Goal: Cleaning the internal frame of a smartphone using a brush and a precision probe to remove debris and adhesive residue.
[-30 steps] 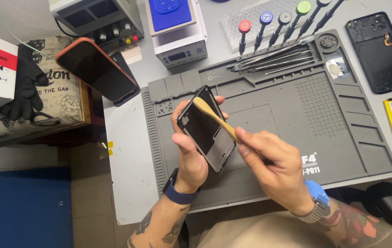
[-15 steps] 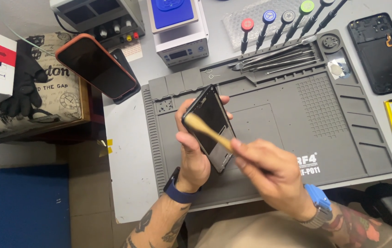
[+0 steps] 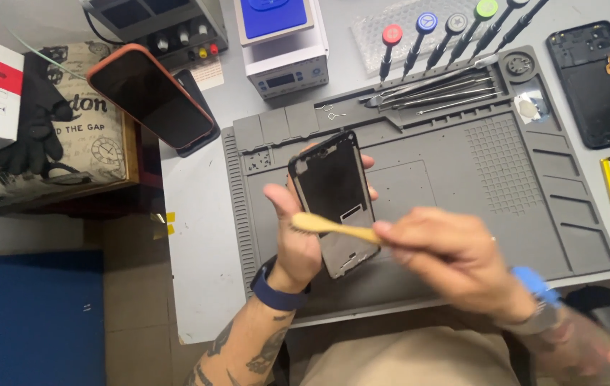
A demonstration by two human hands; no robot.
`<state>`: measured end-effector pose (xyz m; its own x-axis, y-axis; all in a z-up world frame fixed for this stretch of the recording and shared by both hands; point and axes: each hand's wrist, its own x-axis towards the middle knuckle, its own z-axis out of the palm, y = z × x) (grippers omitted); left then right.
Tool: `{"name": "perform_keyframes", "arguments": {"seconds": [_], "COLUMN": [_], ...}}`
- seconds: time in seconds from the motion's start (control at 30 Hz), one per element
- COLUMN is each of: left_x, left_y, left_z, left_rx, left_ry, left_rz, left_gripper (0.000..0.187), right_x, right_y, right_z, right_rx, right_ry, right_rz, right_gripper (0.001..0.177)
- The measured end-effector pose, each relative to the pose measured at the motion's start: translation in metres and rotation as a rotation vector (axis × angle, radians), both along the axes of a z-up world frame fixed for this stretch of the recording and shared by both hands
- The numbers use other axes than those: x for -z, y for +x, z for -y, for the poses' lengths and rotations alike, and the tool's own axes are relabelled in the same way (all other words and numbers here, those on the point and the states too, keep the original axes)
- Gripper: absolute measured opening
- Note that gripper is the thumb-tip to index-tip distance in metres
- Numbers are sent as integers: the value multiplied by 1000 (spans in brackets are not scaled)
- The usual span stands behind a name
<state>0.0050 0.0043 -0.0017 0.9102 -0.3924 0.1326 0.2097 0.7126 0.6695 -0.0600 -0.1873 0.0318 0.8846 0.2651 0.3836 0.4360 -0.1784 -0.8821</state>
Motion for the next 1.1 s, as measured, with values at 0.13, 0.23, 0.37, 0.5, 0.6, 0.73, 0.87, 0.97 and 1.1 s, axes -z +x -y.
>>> {"name": "perform_keyframes", "arguments": {"seconds": [0.13, 0.23, 0.37, 0.5, 0.6, 0.73, 0.87, 0.97, 1.1], "left_x": [-10, -2, 13, 12, 10, 4, 11, 8, 5], "left_y": [5, 8, 10, 11, 12, 12, 14, 12, 13], "left_z": [-6, -6, -6, -7, -5, -7, -7, -9, -6], "left_rx": [24, 180, 229, 292, 256, 241, 244, 226, 181], "left_ry": [109, -57, -94, -188, -118, -133, -75, -110, -170], "left_rz": [45, -170, -269, -272, -285, -324, -304, -277, -217], "left_gripper": [93, 86, 74, 72, 73, 76, 78, 75, 71], "right_x": [-15, -22, -20, -36, -21, -24, -21, -26, -25], "right_y": [28, 54, 72, 81, 80, 86, 80, 78, 70], "right_z": [42, 57, 60, 62, 61, 67, 74, 76, 78], "right_rx": [53, -50, -122, -439, -41, -410, -200, -250, 64], "right_ry": [-238, -292, -262, -417, -227, -433, -382, -382, -349], "right_rz": [35, 63, 33, -139, -31, -124, -54, -113, -45], "right_gripper": [33, 31, 32, 31, 29, 30, 29, 31, 27]}}
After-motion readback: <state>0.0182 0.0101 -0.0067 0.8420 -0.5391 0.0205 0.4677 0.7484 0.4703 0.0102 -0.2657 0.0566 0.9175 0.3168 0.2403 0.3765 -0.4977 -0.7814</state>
